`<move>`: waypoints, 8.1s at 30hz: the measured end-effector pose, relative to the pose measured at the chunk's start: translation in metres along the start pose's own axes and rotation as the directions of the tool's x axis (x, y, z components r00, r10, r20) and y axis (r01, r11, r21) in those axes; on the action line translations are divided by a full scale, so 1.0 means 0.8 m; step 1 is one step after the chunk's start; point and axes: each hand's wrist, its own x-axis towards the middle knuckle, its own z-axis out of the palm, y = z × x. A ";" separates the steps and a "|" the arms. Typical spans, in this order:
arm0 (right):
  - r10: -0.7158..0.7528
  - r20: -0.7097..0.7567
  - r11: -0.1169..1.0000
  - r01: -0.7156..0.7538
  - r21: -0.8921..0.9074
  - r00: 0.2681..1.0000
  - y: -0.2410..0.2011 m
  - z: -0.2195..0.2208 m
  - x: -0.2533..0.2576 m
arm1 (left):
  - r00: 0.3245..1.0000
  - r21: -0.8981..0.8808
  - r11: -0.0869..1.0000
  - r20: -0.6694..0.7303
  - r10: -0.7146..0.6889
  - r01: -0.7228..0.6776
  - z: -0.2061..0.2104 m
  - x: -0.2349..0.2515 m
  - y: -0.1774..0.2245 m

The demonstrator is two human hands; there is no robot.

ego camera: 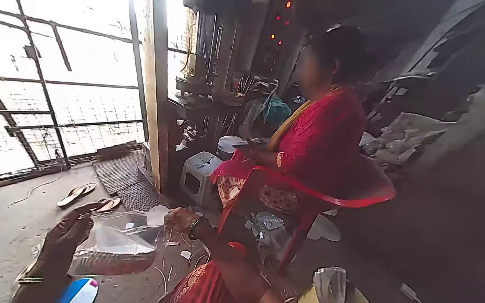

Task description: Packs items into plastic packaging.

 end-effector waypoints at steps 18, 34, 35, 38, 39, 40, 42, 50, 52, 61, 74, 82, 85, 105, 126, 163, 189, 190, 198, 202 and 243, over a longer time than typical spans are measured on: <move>-0.040 -0.504 0.995 0.080 0.059 0.863 -0.120 0.055 0.016 | 0.993 -0.554 0.832 -0.112 -0.046 -0.024 -0.011 0.005 0.041; -0.280 -0.753 0.959 0.141 -0.245 0.596 -0.106 0.023 0.008 | 0.994 -0.443 0.893 -0.039 -0.105 0.077 -0.013 0.000 0.035; -0.273 -0.738 0.961 0.142 -0.236 0.618 -0.103 0.027 0.008 | 0.993 -0.423 0.903 -0.043 -0.107 0.079 -0.012 -0.003 0.035; -0.329 -0.609 0.944 0.237 -0.230 0.721 -0.100 0.049 0.006 | 0.999 -0.315 0.948 0.006 -0.044 0.044 -0.003 -0.005 0.032; -0.316 -0.528 0.947 0.225 -0.231 0.788 -0.101 0.052 0.006 | 1.000 -0.283 0.959 0.022 -0.023 0.028 0.001 -0.003 0.032; -0.278 -0.445 0.957 0.205 -0.206 0.851 -0.104 0.052 0.006 | 1.000 -0.263 0.964 0.026 -0.017 0.024 0.003 -0.003 0.031; -0.253 -0.421 0.967 0.232 -0.101 0.871 -0.104 0.054 0.010 | 1.000 -0.233 0.972 -0.003 -0.011 0.010 -0.001 -0.001 0.027; -0.149 -0.196 0.967 0.102 -0.233 0.969 -0.059 0.017 -0.003 | 0.985 -0.257 0.965 -0.147 -0.093 0.053 -0.042 0.000 0.038; -0.181 -0.188 0.973 0.149 -0.176 0.965 -0.047 0.009 -0.002 | 0.983 -0.179 0.983 -0.170 -0.073 0.043 -0.053 0.000 0.035; -0.365 -0.176 0.931 0.361 -0.056 0.914 -0.049 0.000 0.002 | 0.996 0.748 0.657 -0.044 -0.083 0.088 -0.134 0.010 -0.038; -0.231 -0.340 0.972 0.228 -0.050 0.912 -0.054 -0.040 -0.024 | 0.697 0.624 0.636 0.196 -0.690 0.454 -0.094 -0.015 -0.032; 0.001 -0.245 0.997 -0.020 -0.074 0.970 -0.032 -0.060 -0.035 | 0.814 0.245 0.882 0.345 -0.467 0.402 -0.064 -0.004 -0.049; 0.023 -0.247 0.997 -0.042 -0.070 0.969 -0.024 -0.063 -0.039 | 0.855 0.079 0.898 0.281 -0.437 0.433 -0.045 0.001 -0.068; 0.132 0.005 0.989 -0.132 -0.067 0.991 -0.011 -0.052 -0.036 | 0.655 0.970 0.122 0.231 -0.720 -0.209 0.027 -0.028 -0.102; 0.210 0.107 0.967 -0.190 -0.170 0.972 0.011 0.010 -0.001 | 0.618 0.999 0.016 0.041 -0.785 -0.047 -0.012 -0.036 -0.078; 0.055 -0.113 0.998 -0.057 -0.020 0.992 -0.019 -0.005 -0.003 | 0.496 0.955 0.215 0.291 -0.818 -0.206 -0.037 -0.042 -0.087; -0.278 0.090 0.913 0.234 0.334 0.956 -0.118 0.037 -0.010 | 0.885 -0.102 0.885 -0.063 -0.462 0.455 -0.012 -0.010 -0.025; -0.316 0.127 0.917 0.268 0.296 0.940 -0.142 0.043 -0.010 | 0.879 0.045 0.878 -0.037 -0.475 0.476 -0.010 -0.013 -0.028; -0.392 -0.202 0.893 0.424 0.149 0.897 -0.179 0.070 0.006 | 0.720 0.480 0.808 0.420 -0.553 0.341 0.025 -0.050 -0.023; -0.253 -0.274 0.935 0.307 0.175 0.928 -0.169 0.053 0.007 | 0.773 0.224 0.895 0.451 -0.446 0.385 0.023 -0.051 -0.044; 0.174 -0.341 0.749 0.101 0.655 0.924 -0.113 0.024 0.005 | 0.792 0.023 0.837 0.310 -0.525 0.546 0.056 -0.054 -0.019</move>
